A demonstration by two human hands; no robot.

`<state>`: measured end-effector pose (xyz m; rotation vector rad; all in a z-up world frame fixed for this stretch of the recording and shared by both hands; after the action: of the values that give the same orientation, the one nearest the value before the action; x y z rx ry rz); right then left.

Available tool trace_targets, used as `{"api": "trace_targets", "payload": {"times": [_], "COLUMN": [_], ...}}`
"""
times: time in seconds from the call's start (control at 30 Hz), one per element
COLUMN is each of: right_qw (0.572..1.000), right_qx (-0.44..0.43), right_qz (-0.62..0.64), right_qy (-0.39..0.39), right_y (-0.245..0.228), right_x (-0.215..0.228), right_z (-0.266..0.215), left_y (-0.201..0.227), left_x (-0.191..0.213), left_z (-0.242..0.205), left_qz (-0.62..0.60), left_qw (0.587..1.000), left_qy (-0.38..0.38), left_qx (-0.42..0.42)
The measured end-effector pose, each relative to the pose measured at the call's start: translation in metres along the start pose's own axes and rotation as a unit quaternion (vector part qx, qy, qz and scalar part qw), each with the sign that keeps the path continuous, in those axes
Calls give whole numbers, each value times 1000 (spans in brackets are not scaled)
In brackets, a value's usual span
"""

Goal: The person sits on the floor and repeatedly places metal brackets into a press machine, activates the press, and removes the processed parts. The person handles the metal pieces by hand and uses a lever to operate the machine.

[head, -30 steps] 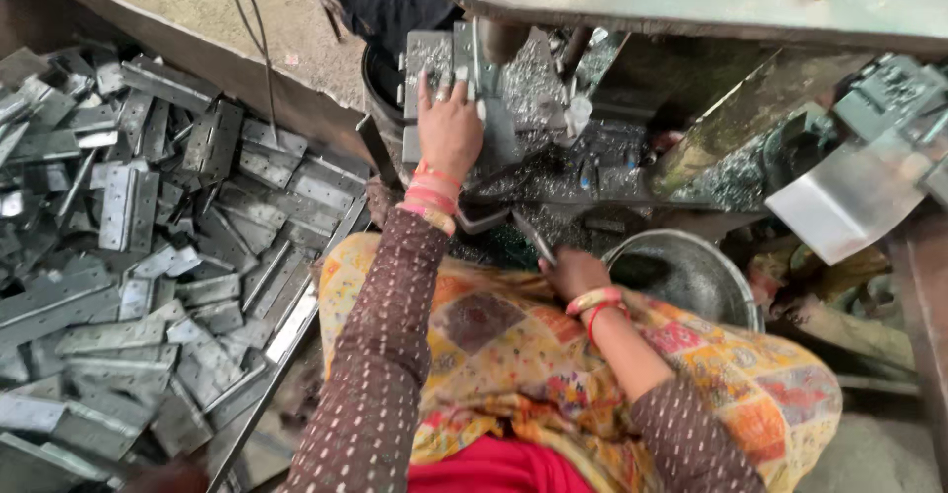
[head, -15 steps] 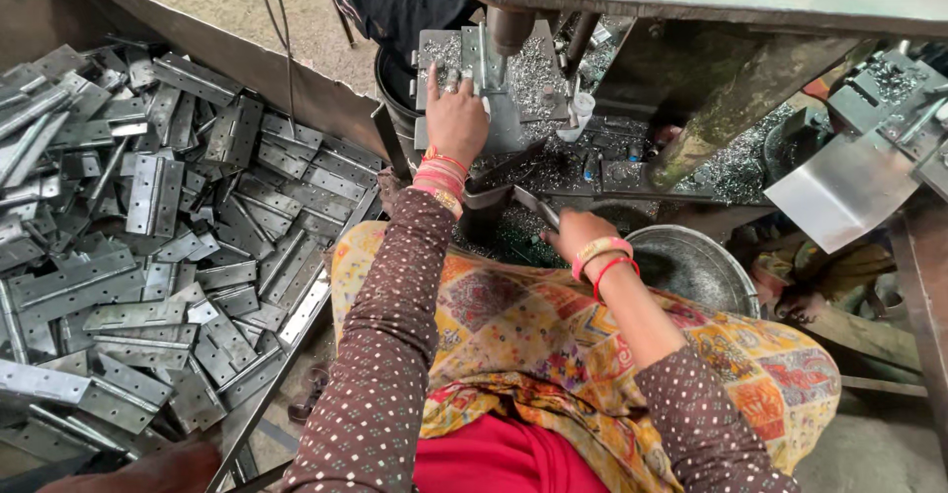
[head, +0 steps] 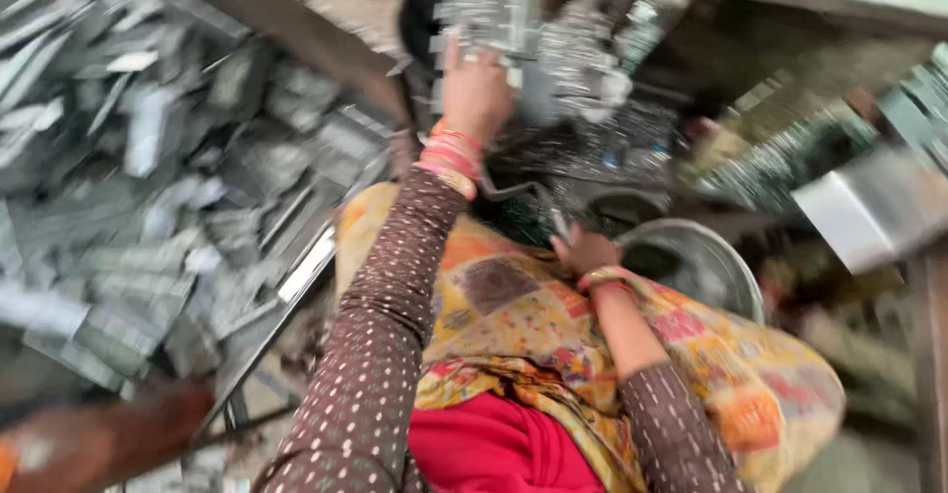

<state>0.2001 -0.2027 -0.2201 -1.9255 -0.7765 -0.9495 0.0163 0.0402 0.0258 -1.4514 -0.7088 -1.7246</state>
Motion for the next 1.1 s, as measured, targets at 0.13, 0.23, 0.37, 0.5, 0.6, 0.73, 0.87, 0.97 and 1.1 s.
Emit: {"api": "trace_targets", "payload": {"times": [0.13,0.23,0.37,0.5,0.6,0.73,0.87,0.97,1.1], "right_qw": [968,993,997,997,996,997,997,997,997], "right_qx": [88,69,59,51,65,56,48,42,52], "right_qz": [234,-65,35,42,-16,14,20,30,4], "right_qy": [32,68,40,39,53,60,64,65,54], "right_y": [-26,-48,-69,-73,-77,-73,-79,-80,-79], "right_x": [52,97,116,121,120,123,123,124,122], "right_z": [-30,-33,-52,-60,-56,-62,-65,-66,-63], "left_y": [-34,-102,-208,-276,-306,-344,-361,-361,-364], "left_x": [34,31,-26,-97,-110,-118,-119,-125,-129], "left_z": [-81,-182,-316,-419,-446,-430,-424,-438,-455], "left_qz": [46,11,5,148,183,221,232,192,244], "left_qw": [977,934,931,877,849,807,823,858,881], "left_qy": [205,343,185,-14,61,38,29,48,71], "left_qx": [-36,95,314,457,492,546,518,474,399]}}
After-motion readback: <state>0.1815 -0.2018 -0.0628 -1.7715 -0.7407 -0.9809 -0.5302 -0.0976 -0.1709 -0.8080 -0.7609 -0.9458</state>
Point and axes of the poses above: each hand's wrist, its own z-axis towards the middle knuckle, its own x-axis out of the back of the hand, y = z × x, the point moved 6 cm from there along z, towards the middle knuckle, and after that the axes turned 11 degrees about z, right-handed, at the moved point
